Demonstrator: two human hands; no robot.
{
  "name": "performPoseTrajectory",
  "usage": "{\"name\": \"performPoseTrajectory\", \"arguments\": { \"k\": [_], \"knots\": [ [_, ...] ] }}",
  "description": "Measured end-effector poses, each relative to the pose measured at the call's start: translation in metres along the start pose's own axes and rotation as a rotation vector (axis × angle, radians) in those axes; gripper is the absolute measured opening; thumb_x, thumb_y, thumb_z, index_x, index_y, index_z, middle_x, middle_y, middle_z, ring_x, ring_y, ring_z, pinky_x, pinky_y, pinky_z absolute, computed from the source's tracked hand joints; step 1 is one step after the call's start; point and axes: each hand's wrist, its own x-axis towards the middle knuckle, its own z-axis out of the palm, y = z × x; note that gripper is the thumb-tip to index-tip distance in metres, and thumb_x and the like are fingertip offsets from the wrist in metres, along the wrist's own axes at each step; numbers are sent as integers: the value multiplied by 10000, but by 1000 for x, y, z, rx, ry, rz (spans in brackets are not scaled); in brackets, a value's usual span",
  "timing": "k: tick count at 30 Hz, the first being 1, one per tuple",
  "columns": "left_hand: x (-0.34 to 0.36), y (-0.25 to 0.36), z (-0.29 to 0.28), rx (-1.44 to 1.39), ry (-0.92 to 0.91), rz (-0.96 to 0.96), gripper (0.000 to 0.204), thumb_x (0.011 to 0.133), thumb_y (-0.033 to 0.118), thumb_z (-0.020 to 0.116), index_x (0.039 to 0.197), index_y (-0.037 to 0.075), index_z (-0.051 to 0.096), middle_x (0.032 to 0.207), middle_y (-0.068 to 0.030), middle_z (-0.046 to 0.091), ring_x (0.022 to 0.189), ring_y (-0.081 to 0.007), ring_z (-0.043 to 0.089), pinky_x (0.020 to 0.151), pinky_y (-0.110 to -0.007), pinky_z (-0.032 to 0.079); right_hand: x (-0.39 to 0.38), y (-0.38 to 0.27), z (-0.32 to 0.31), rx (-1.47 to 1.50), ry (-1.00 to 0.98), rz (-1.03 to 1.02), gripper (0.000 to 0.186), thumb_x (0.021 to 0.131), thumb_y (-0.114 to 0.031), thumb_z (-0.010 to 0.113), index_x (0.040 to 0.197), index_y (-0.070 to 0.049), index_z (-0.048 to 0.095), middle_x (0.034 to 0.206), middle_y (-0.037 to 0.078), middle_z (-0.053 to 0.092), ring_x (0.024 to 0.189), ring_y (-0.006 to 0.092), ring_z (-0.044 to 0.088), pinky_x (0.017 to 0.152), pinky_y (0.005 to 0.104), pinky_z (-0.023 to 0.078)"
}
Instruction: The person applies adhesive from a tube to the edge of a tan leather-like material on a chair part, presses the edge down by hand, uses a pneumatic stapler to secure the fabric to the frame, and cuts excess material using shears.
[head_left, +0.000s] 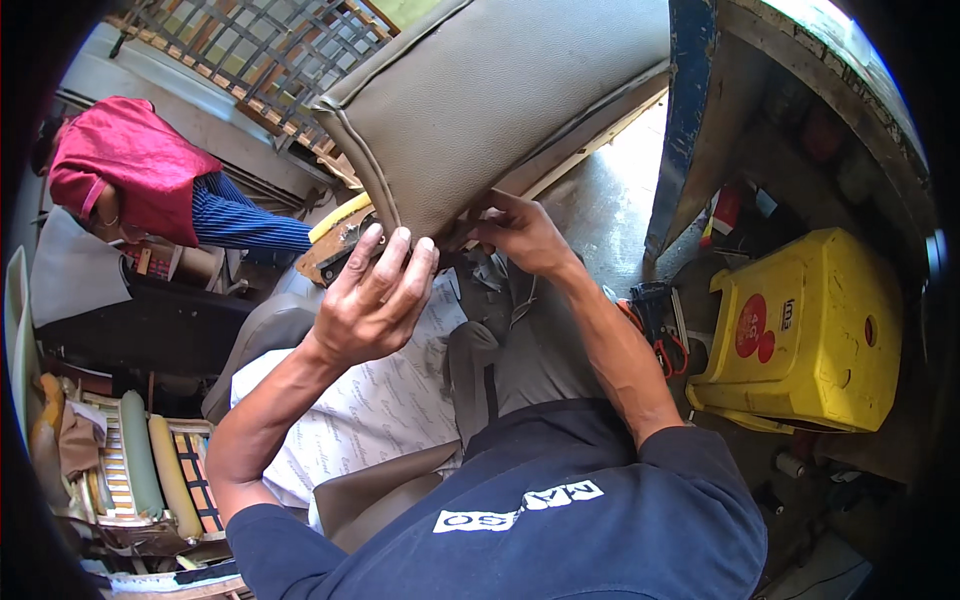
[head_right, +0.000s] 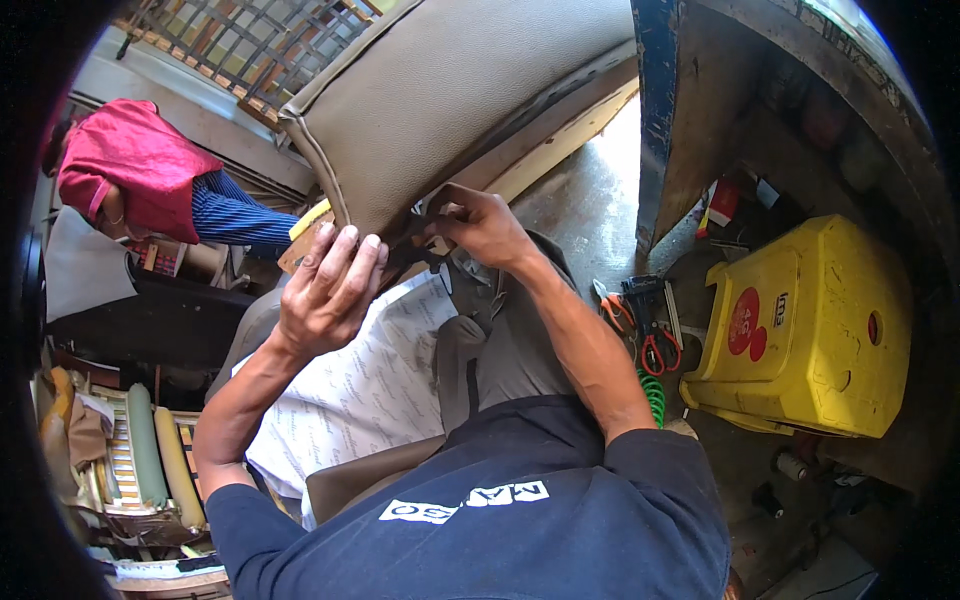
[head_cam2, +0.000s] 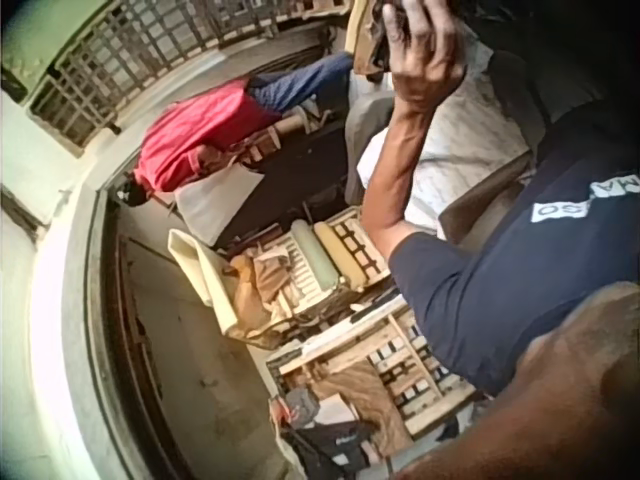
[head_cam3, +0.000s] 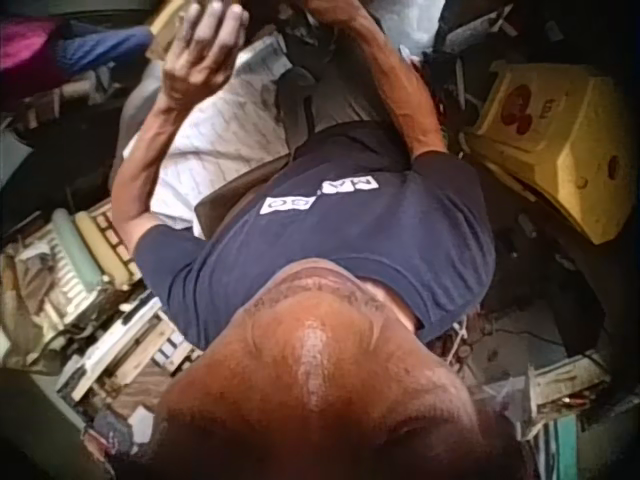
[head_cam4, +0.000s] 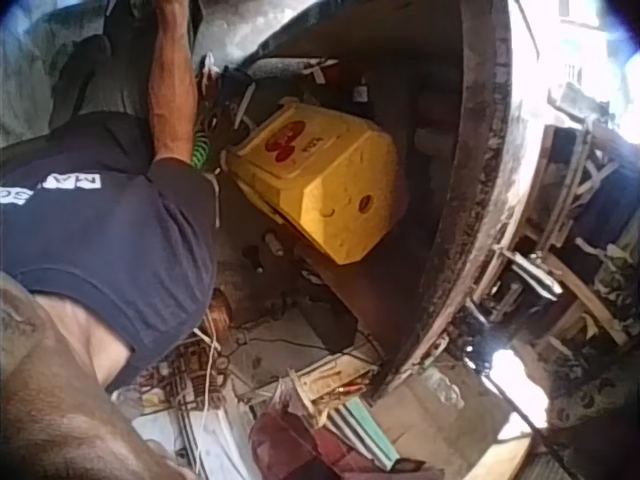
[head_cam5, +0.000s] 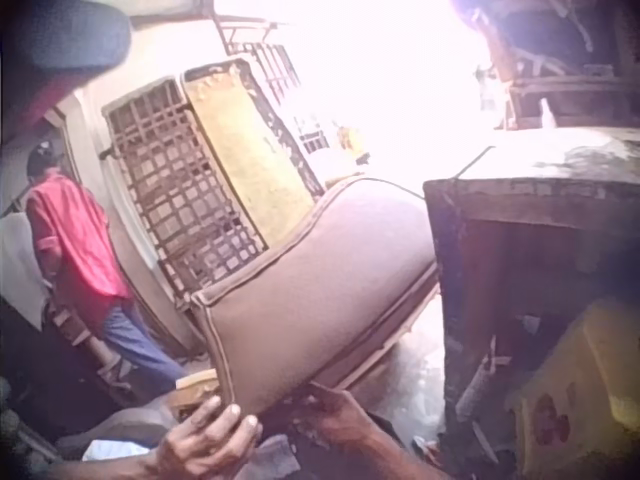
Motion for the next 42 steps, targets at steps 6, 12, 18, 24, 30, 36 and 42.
{"name": "performPoseTrajectory", "arguments": {
  "k": [6, 12, 18, 24, 30, 36, 42],
  "knots": [
    [3, -10, 4, -37, -3, 101, 255, 863, 121, 683, 1055, -42, 725, 1131, -96, 652, 1123, -283, 667, 1020, -486, 578, -6, -4, -17, -25, -81, 74, 156, 960, -88, 720, 1089, -35, 649, 806, -15, 641, 667, 45, 542, 580, 238, 412],
    [7, -8, 5, -27, -6, 87, 252, 848, 98, 695, 1050, -51, 720, 1097, -101, 628, 1092, -278, 661, 996, -483, 590, -10, -9, -22, 131, -157, 58, 211, 964, -135, 732, 1133, -45, 644, 723, -62, 551, 577, 15, 438, 505, 221, 295],
    [9, -9, 5, -38, 8, 86, 239, 849, 95, 708, 1043, -43, 731, 1093, -98, 625, 1086, -273, 659, 986, -474, 593, -15, -15, -25, 230, -221, 144, 361, 921, -175, 795, 1226, -30, 667, 678, -71, 559, 578, 20, 474, 502, 231, 326],
    [8, -10, 7, -31, 32, 87, 238, 838, 87, 705, 1035, -40, 744, 1080, -87, 630, 1087, -268, 664, 1010, -480, 590, -32, -25, 7, -900, 173, -633, 397, 744, -177, 909, 1064, -75, 698, 852, 46, 682, 677, 183, 681, 629, 345, 543],
    [10, -8, 4, -77, 22, 57, 223, 840, 77, 702, 1026, -38, 744, 1080, -87, 632, 1084, -267, 664, 1001, -475, 594, -38, -22, 54, -944, 382, -746, 454, 700, -127, 896, 1072, -94, 638, 967, 79, 669, 864, 290, 649, 785, 383, 539],
    [9, -8, 7, -70, 48, 67, 212, 845, 87, 706, 1015, -31, 750, 1069, -86, 633, 1078, -266, 666, 998, -474, 591, -33, -6, 67, -800, 476, -803, 331, 771, 54, 785, 1043, -22, 612, 926, 124, 674, 781, 308, 685, 675, 390, 560],
    [9, -9, 6, -88, 53, 62, 223, 838, 98, 702, 1020, -22, 751, 1071, -94, 627, 1080, -264, 666, 993, -472, 591, -41, -9, 60, -593, 313, -656, 345, 862, 16, 742, 1176, -11, 602, 916, 140, 643, 722, 341, 667, 588, 399, 550]
  ]
}}
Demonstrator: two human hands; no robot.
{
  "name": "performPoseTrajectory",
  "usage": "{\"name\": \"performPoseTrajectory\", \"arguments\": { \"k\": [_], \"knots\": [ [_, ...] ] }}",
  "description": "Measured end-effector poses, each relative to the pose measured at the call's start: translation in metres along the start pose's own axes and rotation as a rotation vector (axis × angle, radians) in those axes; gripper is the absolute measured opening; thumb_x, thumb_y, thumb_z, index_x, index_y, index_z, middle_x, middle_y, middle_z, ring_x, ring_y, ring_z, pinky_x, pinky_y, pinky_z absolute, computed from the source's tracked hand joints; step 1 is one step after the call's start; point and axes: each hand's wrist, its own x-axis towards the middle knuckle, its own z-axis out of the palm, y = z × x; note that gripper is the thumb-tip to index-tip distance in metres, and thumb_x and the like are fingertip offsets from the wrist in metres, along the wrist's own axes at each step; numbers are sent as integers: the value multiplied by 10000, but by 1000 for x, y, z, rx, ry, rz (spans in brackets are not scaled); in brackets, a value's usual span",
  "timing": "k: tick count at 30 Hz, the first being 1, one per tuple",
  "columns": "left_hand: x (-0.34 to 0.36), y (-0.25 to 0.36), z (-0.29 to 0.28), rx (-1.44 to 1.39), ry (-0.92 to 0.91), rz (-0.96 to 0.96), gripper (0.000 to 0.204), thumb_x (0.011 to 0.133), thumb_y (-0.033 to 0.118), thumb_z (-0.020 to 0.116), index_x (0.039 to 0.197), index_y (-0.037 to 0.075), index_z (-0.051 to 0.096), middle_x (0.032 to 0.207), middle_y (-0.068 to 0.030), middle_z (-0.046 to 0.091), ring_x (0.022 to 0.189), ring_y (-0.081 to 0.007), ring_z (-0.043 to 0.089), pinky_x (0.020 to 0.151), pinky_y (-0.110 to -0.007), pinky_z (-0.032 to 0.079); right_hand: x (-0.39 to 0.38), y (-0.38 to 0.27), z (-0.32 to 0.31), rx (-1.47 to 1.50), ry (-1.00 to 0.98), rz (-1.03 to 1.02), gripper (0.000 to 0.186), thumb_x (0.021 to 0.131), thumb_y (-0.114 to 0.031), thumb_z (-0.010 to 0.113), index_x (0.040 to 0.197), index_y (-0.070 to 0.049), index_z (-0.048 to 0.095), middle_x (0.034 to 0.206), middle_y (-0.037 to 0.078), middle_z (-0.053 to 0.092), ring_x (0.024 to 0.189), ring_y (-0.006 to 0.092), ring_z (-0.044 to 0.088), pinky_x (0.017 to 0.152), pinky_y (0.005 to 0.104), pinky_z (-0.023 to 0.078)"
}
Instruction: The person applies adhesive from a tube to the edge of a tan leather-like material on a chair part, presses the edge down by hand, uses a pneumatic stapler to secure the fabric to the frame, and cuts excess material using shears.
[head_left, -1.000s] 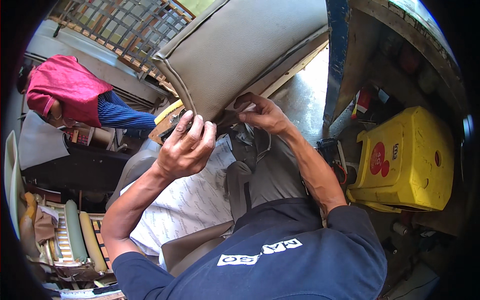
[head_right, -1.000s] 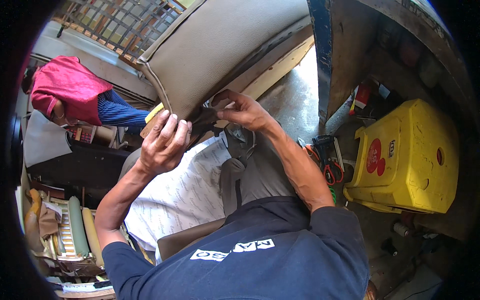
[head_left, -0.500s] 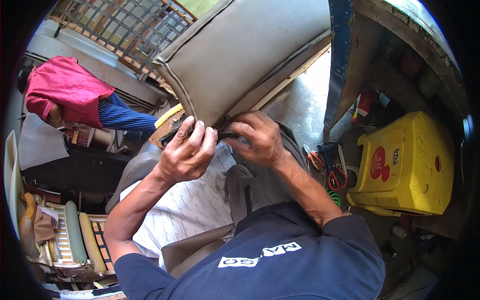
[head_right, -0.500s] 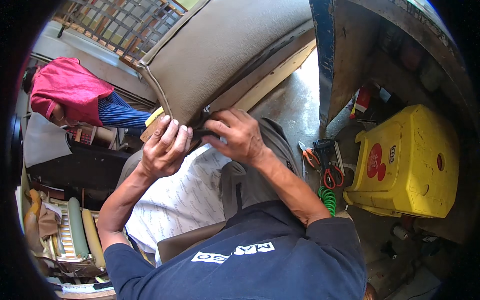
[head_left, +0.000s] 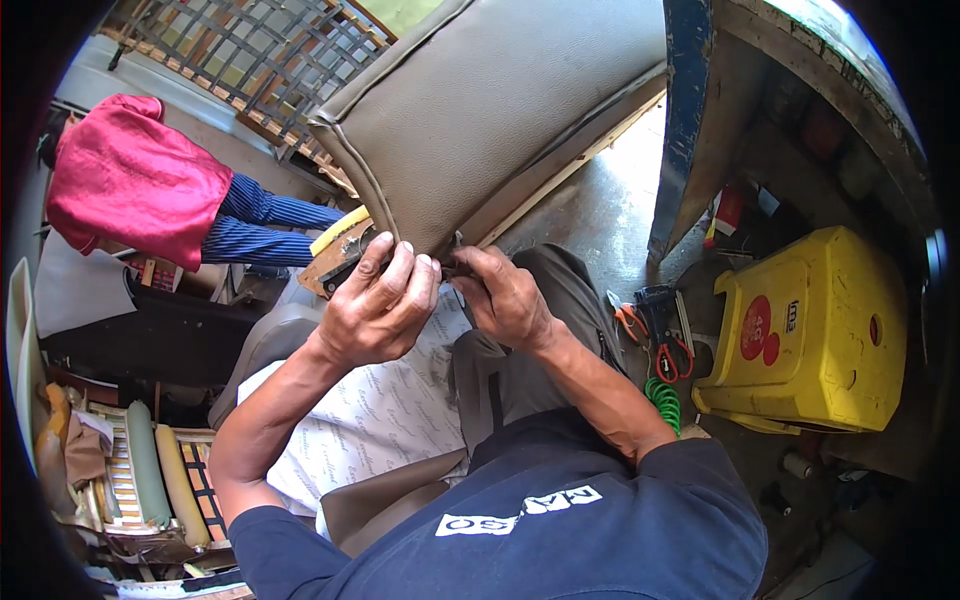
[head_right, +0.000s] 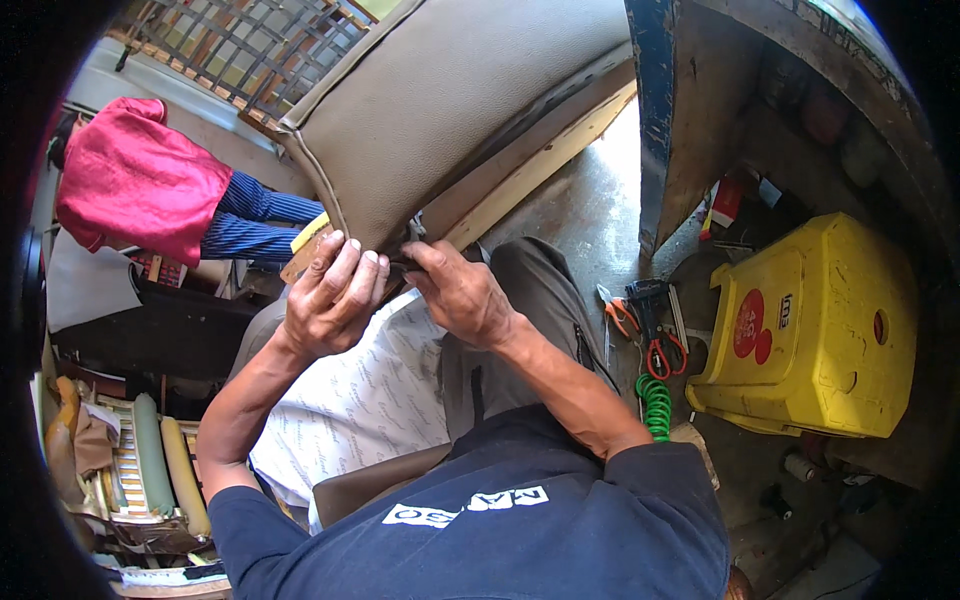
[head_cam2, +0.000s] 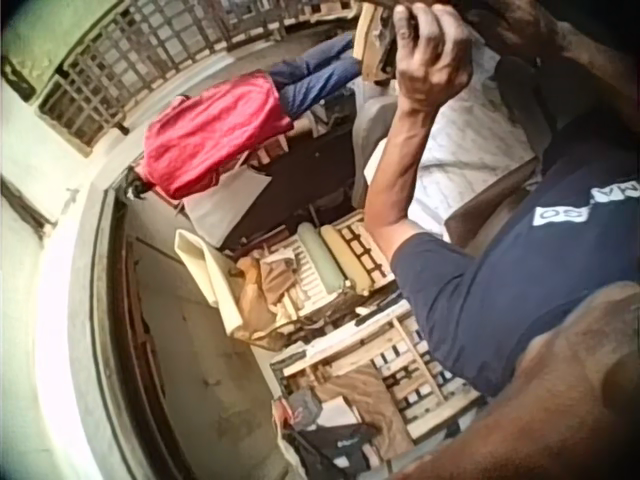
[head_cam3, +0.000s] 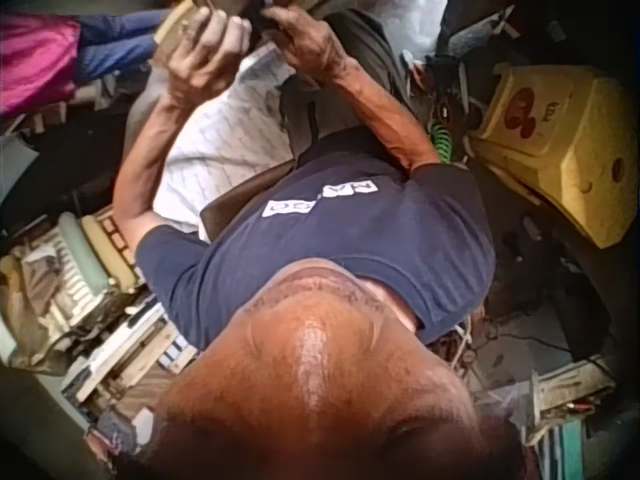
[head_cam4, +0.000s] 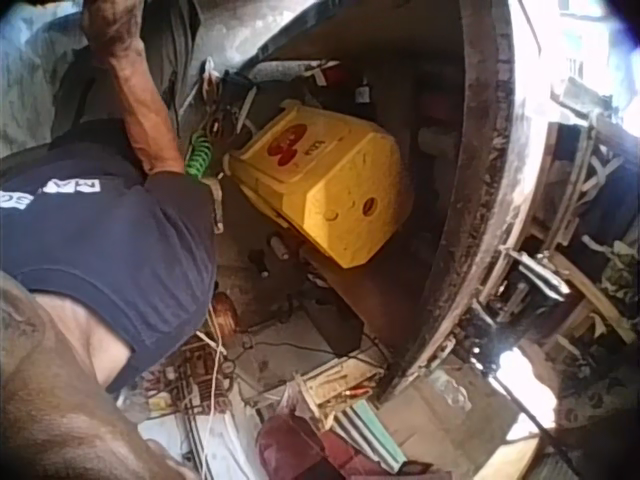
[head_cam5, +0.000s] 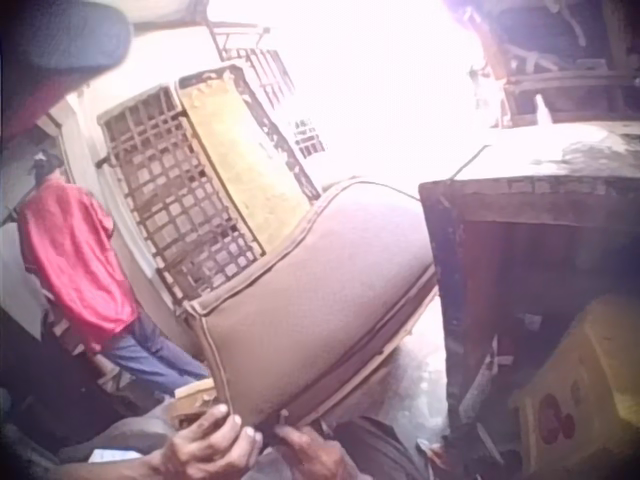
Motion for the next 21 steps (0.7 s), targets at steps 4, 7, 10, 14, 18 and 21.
{"name": "performPoseTrajectory", "arguments": {
  "k": [4, 7, 10, 14, 18, 21],
  "knots": [
    [-3, 0, 0, -1, -41, 0, 261, 849, 77, 696, 1083, -22, 754, 1134, -114, 629, 1124, -299, 653, 1021, -520, 573, 5, 6, -11, -75, -67, -15, 369, 849, 7, 758, 1192, -40, 631, 906, 128, 640, 704, 317, 671, 570, 398, 544],
    [-1, 1, 1, 20, -25, 0, 241, 842, 89, 696, 1050, -18, 750, 1099, -103, 620, 1105, -279, 656, 1006, -493, 583, 8, 12, -11, -95, -77, -70, 326, 857, 39, 748, 1163, -34, 661, 932, 165, 672, 671, 292, 690, 555, 379, 543],
    [-3, 1, 4, 33, -20, 4, 228, 842, 93, 700, 1037, -13, 749, 1087, -102, 617, 1103, -275, 656, 1004, -492, 584, 12, 16, -6, -118, 11, -59, 287, 836, 38, 762, 1101, -49, 695, 919, 144, 667, 684, 276, 683, 566, 370, 545],
    [-4, 1, 4, 60, -23, 28, 202, 864, 85, 696, 1040, 2, 752, 1083, -109, 619, 1103, -283, 660, 1008, -506, 584, 26, 14, -9, -330, 112, -226, 250, 774, 5, 768, 1006, -57, 698, 919, 96, 656, 829, 281, 677, 671, 375, 569],
    [1, -1, 2, 88, -10, 28, 156, 859, 107, 677, 977, 19, 729, 1020, -80, 601, 1061, -242, 667, 982, -468, 598, 23, 38, -17, -415, -31, -433, 207, 748, -79, 728, 951, -62, 687, 972, 86, 644, 961, 302, 643, 729, 374, 580],
    [-2, 0, 1, 101, -30, 53, 165, 858, 117, 675, 981, 22, 726, 995, -74, 599, 1042, -236, 674, 986, -471, 599, 34, 36, -21, -456, -57, -515, 161, 744, -140, 717, 890, -91, 672, 906, 53, 578, 894, 258, 613, 716, 338, 572]
  ]
}}
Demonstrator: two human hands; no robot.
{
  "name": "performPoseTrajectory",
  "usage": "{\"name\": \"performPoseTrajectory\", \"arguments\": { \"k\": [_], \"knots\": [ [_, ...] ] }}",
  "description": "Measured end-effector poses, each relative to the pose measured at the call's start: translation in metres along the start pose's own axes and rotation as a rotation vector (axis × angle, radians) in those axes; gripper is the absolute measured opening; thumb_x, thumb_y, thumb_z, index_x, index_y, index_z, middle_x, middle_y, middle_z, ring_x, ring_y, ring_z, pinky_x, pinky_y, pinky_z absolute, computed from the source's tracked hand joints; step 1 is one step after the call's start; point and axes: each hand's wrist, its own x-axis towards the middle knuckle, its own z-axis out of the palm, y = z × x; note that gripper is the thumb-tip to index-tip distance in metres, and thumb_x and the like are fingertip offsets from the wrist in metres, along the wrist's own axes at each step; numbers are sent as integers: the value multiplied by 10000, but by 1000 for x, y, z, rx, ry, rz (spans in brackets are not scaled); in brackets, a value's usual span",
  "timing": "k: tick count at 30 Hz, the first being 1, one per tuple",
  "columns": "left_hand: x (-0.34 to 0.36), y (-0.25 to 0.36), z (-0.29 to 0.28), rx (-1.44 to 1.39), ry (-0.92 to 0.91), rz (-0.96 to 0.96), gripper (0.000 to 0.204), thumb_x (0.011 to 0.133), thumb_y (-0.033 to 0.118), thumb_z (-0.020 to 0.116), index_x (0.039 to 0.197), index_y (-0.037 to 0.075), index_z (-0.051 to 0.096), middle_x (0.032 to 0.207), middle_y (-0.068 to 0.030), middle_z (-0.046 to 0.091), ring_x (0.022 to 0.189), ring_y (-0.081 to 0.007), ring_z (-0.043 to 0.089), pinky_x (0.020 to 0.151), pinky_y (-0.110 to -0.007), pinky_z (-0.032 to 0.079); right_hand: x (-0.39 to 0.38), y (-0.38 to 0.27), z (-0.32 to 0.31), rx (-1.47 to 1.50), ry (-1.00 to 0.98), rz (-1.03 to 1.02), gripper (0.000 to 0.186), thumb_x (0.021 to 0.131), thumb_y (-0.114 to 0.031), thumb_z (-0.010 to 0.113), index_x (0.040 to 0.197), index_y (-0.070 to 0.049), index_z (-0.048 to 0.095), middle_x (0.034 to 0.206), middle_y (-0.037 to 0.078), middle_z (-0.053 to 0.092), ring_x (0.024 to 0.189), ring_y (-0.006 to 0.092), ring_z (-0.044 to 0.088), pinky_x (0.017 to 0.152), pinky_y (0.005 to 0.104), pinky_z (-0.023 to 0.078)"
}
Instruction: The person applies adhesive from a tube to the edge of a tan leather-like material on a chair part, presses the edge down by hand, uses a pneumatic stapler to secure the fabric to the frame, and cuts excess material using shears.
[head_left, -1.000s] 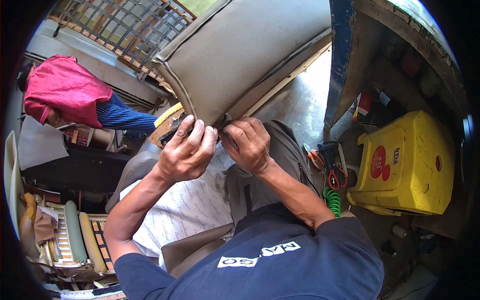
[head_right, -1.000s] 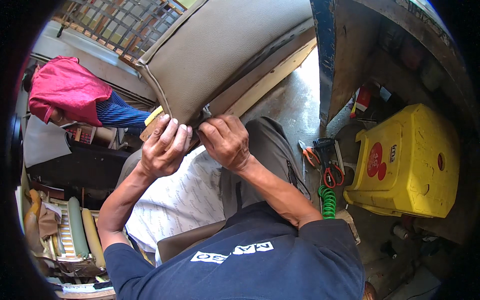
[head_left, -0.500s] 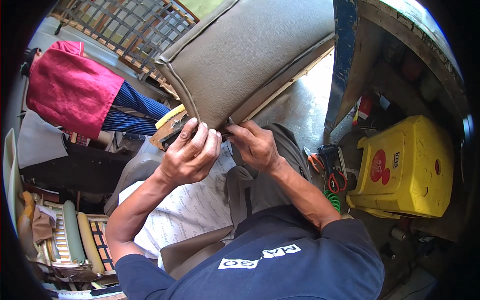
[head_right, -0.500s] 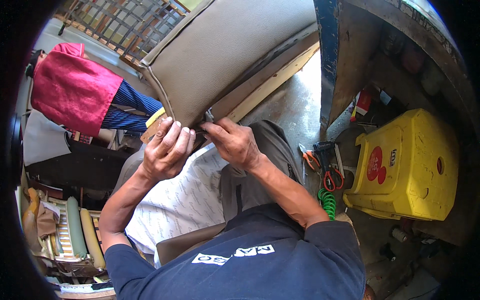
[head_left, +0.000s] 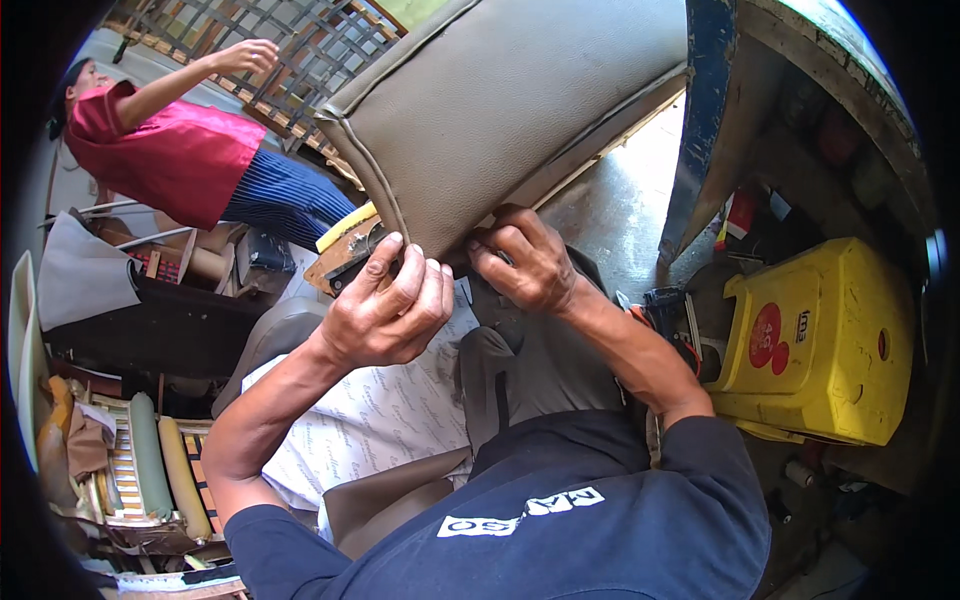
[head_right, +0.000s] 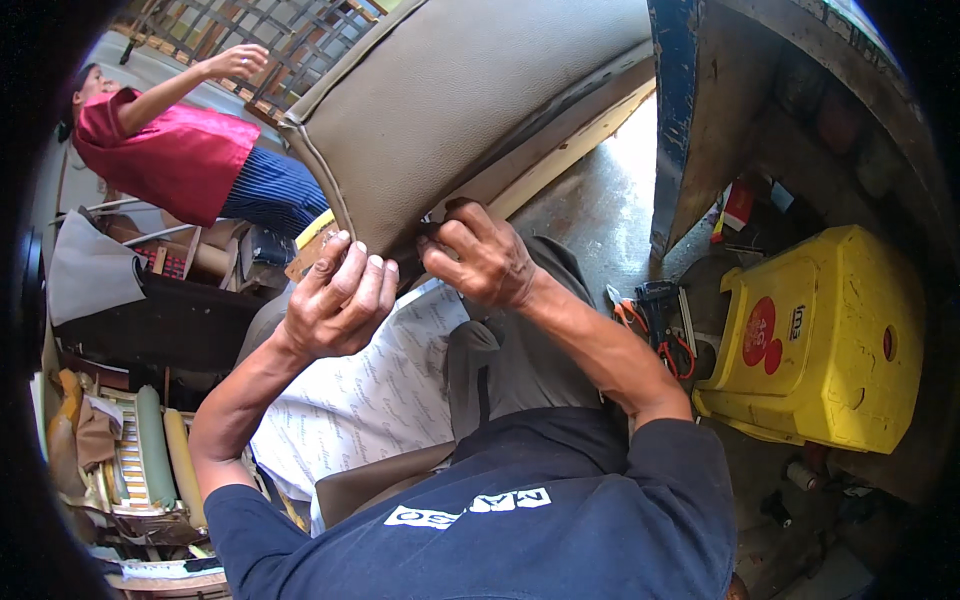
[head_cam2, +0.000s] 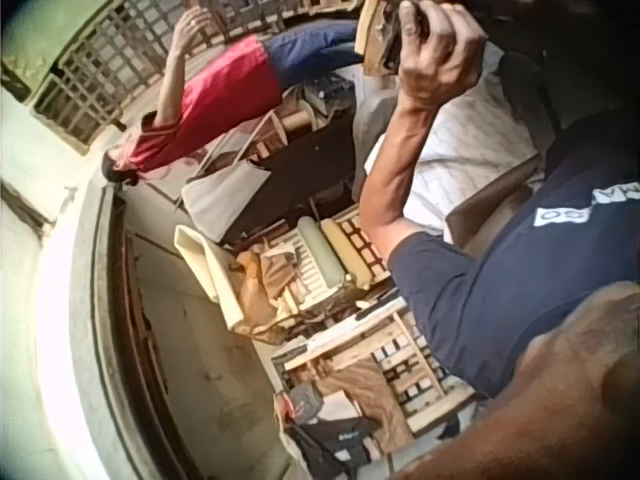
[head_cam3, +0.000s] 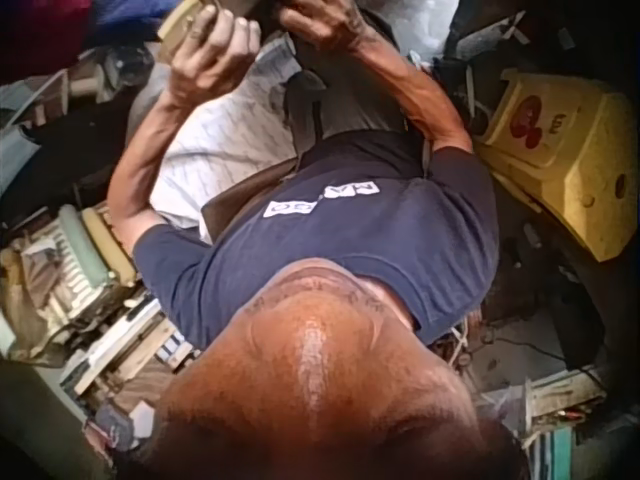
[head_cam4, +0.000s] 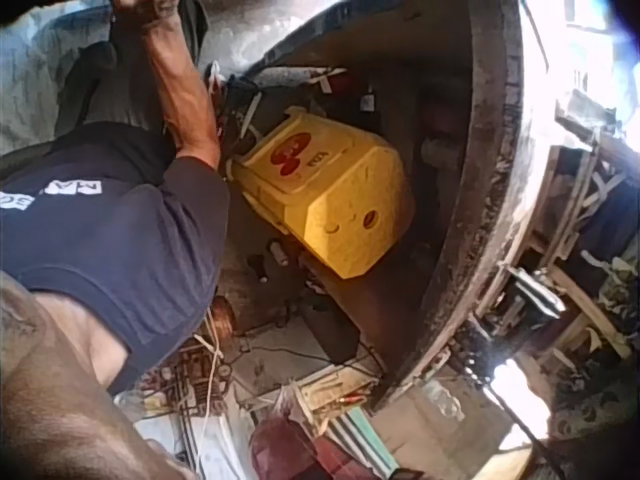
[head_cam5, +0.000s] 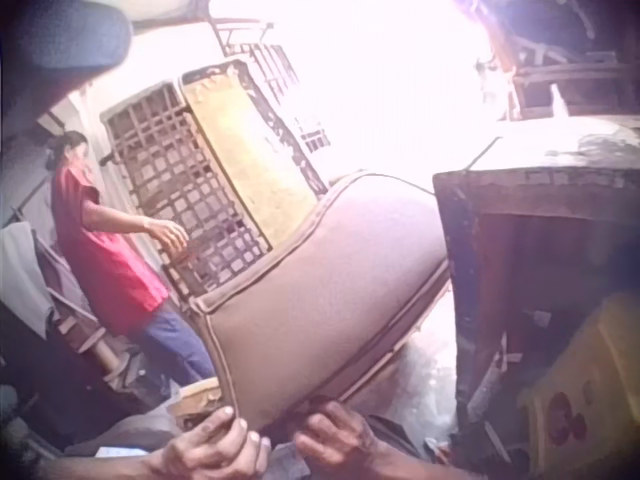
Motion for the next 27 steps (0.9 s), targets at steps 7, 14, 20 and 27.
{"name": "performPoseTrajectory", "arguments": {
  "k": [7, 14, 20, 27],
  "knots": [
    [3, 1, -3, -8, -24, -31, 117, 857, 106, 705, 948, 33, 715, 985, -73, 597, 1037, -232, 668, 990, -483, 593, -9, 3, 4, 9, -39, -34, 183, 732, -100, 769, 914, -108, 747, 931, 32, 604, 972, 267, 618, 774, 352, 575],
    [10, 29, 25, -176, 214, -577, 304, 800, 59, 834, 1000, 115, 612, 1232, -160, 503, 1226, -396, 547, 1042, -530, 524, -25, -5, 4, -9, -23, 108, 314, 709, -94, 785, 1013, -172, 792, 957, 20, 606, 962, 239, 615, 728, 324, 579],
    [4, 62, 64, -328, 501, -805, 395, 860, -59, 768, 1140, 113, 549, 1363, -207, 440, 1391, -505, 451, 1130, -558, 472, -30, -12, 12, -74, -26, 155, 386, 784, -130, 709, 1152, -209, 792, 932, 12, 607, 821, 193, 563, 644, 309, 537],
    [-10, 57, 70, -373, 540, -768, 467, 902, 3, 760, 1239, 94, 450, 1382, -204, 482, 1377, -514, 485, 1143, -587, 427, -30, -32, 23, 203, 83, 519, 442, 780, -73, 801, 1211, -159, 761, 1062, 60, 680, 957, 238, 643, 766, 320, 556]
  ]
}}
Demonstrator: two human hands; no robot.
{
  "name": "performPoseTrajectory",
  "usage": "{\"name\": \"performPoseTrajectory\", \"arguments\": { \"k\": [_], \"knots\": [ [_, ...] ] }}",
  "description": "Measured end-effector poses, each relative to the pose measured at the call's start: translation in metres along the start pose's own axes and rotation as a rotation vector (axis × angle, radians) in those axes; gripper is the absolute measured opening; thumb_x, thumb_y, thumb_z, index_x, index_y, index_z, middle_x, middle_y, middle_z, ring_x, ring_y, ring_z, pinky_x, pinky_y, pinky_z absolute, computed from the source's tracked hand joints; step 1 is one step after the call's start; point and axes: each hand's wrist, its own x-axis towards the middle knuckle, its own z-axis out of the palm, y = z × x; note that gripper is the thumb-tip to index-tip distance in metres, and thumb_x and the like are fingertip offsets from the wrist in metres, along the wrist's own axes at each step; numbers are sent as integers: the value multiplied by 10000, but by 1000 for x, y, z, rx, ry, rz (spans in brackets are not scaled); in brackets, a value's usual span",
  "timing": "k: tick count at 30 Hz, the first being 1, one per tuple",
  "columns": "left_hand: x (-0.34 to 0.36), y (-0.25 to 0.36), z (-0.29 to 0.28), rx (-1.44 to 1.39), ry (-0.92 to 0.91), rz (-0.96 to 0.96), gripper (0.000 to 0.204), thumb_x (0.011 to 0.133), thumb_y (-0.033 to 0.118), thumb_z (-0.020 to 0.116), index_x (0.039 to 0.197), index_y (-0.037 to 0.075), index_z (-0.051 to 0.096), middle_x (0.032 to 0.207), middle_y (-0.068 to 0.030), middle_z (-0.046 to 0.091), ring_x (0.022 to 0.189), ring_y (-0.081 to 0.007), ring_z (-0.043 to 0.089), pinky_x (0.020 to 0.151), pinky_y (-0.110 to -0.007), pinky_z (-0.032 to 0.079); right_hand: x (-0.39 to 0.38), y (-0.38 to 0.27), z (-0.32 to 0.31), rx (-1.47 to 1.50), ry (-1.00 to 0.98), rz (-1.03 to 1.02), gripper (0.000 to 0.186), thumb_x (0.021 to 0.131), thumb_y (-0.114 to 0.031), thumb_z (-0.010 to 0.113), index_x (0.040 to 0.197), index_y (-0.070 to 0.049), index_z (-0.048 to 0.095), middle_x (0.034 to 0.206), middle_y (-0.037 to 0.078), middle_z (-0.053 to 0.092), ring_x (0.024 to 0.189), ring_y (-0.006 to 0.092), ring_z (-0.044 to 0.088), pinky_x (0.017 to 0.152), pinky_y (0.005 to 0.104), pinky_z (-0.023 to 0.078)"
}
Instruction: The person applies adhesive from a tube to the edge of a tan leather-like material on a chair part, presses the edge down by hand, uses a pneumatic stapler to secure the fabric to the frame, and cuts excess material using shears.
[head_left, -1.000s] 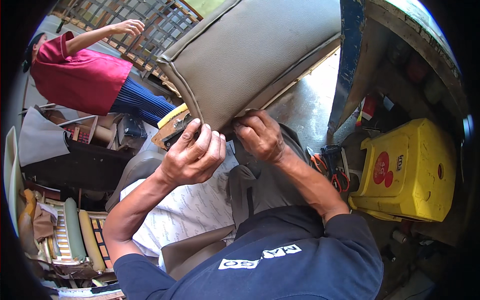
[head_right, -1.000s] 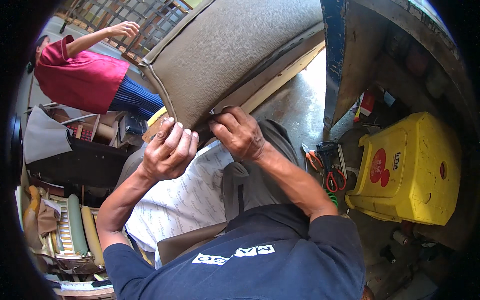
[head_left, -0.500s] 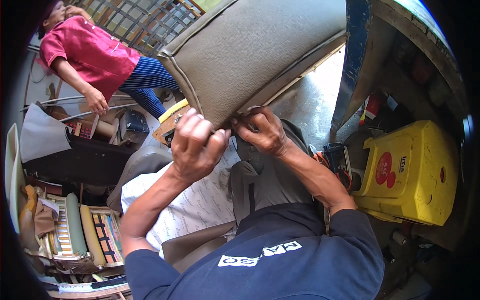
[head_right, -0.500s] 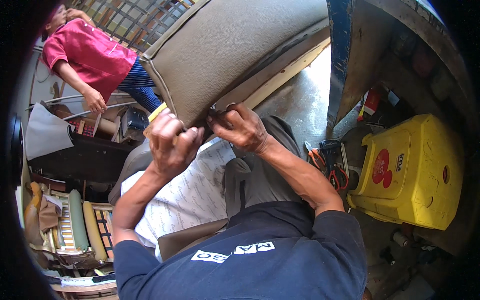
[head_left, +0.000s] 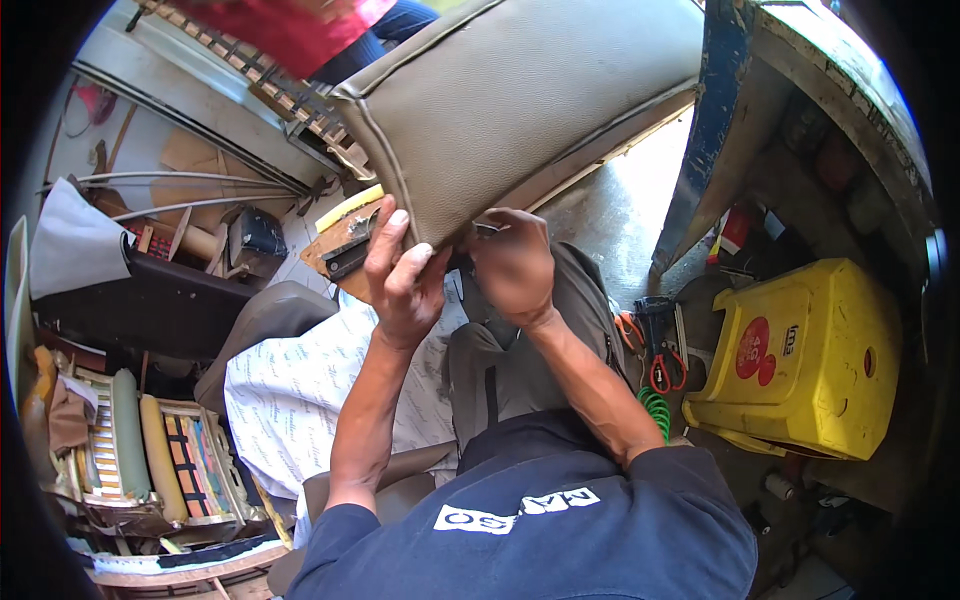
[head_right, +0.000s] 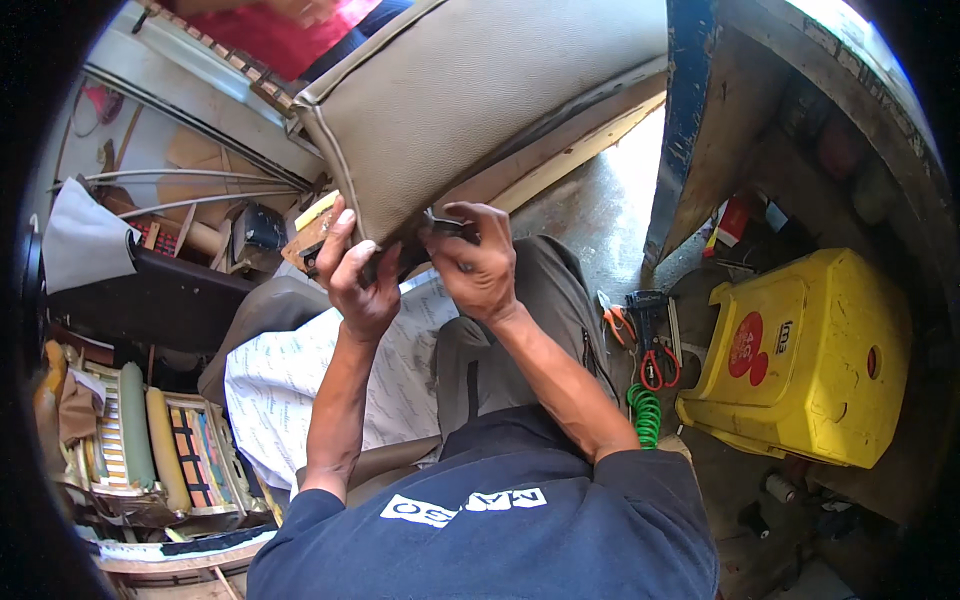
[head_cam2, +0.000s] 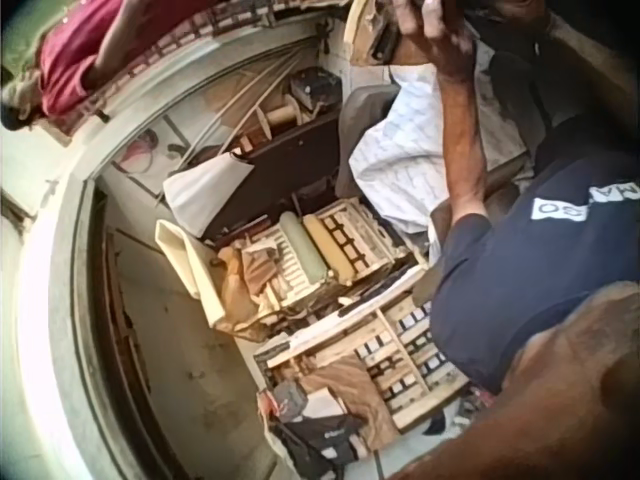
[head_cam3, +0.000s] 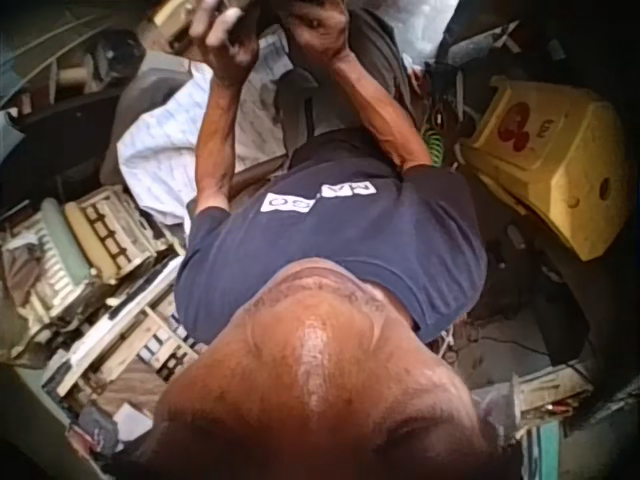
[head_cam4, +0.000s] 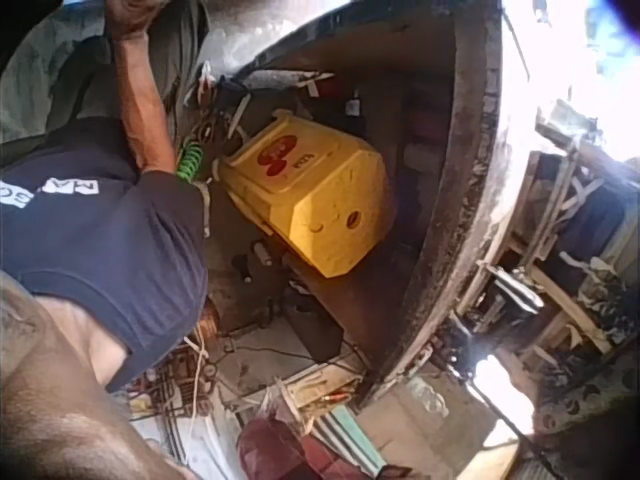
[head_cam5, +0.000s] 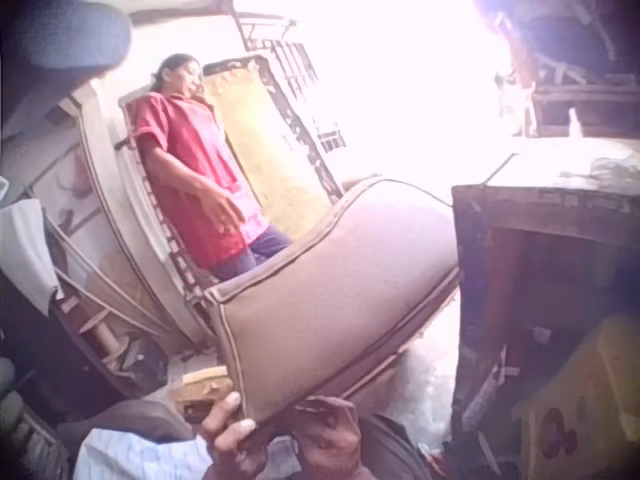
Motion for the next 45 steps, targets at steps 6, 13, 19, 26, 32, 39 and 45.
{"name": "performPoseTrajectory", "arguments": {
  "k": [6, 13, 19, 26, 32, 39, 45],
  "knots": [
    [-1, -3, 7, 1, 32, 52, 497, 883, -36, 763, 1248, 92, 451, 1391, -215, 482, 1371, -509, 494, 1122, -559, 465, 22, -9, -4, 617, -18, 646, 409, 872, -168, 823, 1185, 31, 650, 1024, 123, 728, 918, 180, 685, 813, 330, 548],
    [-5, -1, 10, 1, 47, 38, 508, 883, -36, 763, 1254, 90, 440, 1390, -218, 479, 1382, -503, 484, 1146, -553, 452, 18, 1, -11, 553, -301, 713, 372, 955, -296, 760, 1129, 15, 653, 894, 58, 681, 810, 129, 611, 723, 298, 497],
    [-6, 0, 11, -41, 49, -5, 513, 890, -39, 755, 1261, 88, 424, 1396, -219, 476, 1388, -496, 484, 1144, -539, 449, 18, -4, -13, 989, -386, 956, 292, 1000, -274, 716, 1071, 9, 693, 841, 2, 648, 719, 72, 562, 641, 237, 430],
    [-20, 14, 22, -143, 178, -192, 541, 911, -34, 740, 1300, 63, 376, 1401, -214, 458, 1409, -422, 473, 1169, -474, 409, 15, 2, -5, 878, -242, 863, 265, 985, -192, 725, 1106, 43, 733, 826, 4, 684, 659, 60, 551, 591, 228, 425],
    [-24, 71, 55, -369, 570, -747, 510, 909, 2, 781, 1298, 20, 452, 1228, -108, 584, 1100, -175, 604, 901, -318, 524, 8, -3, -3, 794, -147, 823, 235, 991, -139, 695, 1129, 48, 728, 836, 9, 696, 673, 56, 566, 604, 226, 451],
    [-17, 81, 69, -734, 626, -1032, 248, 948, -32, 717, 1185, -43, 642, 1064, -74, 725, 925, -116, 675, 804, -264, 556, 13, 3, -12, 767, -204, 816, 212, 989, -89, 678, 1129, 63, 724, 881, 35, 714, 738, 84, 607, 673, 241, 498],
    [-19, 78, 77, -694, 684, -1053, 302, 941, -50, 716, 1232, -47, 638, 1140, -85, 726, 988, -127, 675, 912, -281, 545, 20, -2, -19, 433, -204, 608, 207, 966, -90, 715, 1090, 74, 736, 1008, 57, 715, 900, 122, 643, 823, 254, 505]
  ]
}}
